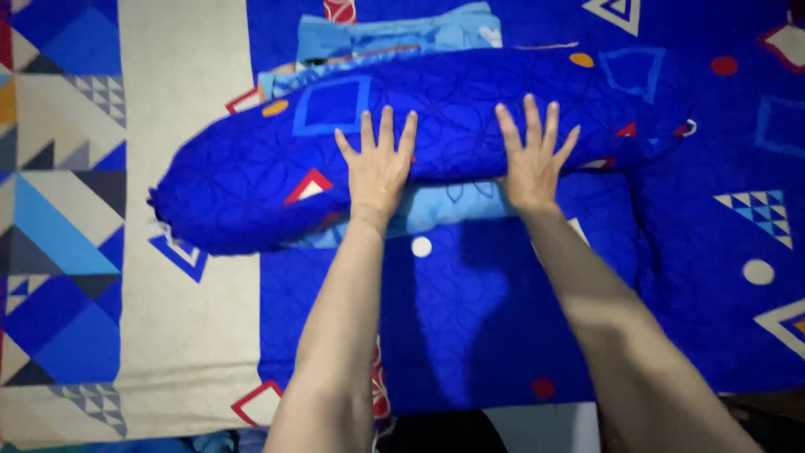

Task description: Tidying a bed by brushing it with a hand broom, folding several blankets, and arranging pillows.

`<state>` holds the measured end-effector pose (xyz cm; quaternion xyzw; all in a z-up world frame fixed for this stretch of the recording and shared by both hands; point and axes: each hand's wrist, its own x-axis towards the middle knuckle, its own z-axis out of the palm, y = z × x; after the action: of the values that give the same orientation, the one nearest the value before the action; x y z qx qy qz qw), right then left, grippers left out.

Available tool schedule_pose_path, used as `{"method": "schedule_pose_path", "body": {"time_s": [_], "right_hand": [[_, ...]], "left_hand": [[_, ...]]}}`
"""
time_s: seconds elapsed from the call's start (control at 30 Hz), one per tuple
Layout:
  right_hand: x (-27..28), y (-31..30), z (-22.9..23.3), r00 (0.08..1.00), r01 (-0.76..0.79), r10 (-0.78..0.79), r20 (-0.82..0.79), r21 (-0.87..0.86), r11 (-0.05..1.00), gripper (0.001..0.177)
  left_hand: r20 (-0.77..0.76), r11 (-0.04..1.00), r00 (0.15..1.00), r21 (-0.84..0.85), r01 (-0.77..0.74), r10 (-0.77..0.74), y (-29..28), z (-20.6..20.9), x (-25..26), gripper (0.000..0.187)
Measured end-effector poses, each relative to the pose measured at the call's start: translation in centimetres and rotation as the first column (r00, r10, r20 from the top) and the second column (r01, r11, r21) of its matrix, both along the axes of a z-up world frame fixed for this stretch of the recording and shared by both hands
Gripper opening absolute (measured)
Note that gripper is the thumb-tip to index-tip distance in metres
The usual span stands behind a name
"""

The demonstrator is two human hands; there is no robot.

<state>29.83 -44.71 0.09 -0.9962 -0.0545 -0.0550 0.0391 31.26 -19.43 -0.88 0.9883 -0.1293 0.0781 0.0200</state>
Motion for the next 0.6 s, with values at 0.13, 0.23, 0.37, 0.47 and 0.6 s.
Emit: {"method": "schedule_pose_path", "body": {"time_s": [0.13,0.23,0.37,0.47,0.6], "right_hand": [[4.8,-3.6,-4.4,0.964,-0.097,0.134,0.229,-0.166,0.981,0.070],[7.2,-3.4,-2.5,0.959,-0.152,0.159,0.234,-0.049,0.987,0.049],[11.5,-1.3,3.7,0.958,-0.169,0.132,0.256,0.131,0.977,0.057],[15.2,-1.4,4.5,0.935,-0.210,0.161,0.315,0.128,0.969,0.053],[21.4,0.1,7.0,0.839,-0.304,0.234,0.492,0.067,0.950,0.040]], "left_hand": [[0.106,0.998,0.993,0.038,0.042,-0.045,0.1,-0.2,1.0,0.067],[0.004,0.996,0.997,0.041,0.082,-0.082,-0.1,-2.1,3.0,0.055],[0.091,0.987,0.984,0.055,0.150,-0.155,1.5,3.2,8.0,0.038],[0.163,0.980,0.967,0.060,0.187,-0.195,2.8,5.8,11.3,0.032],[0.307,0.970,0.921,0.115,0.214,-0.240,4.9,8.0,15.8,0.035]]}}
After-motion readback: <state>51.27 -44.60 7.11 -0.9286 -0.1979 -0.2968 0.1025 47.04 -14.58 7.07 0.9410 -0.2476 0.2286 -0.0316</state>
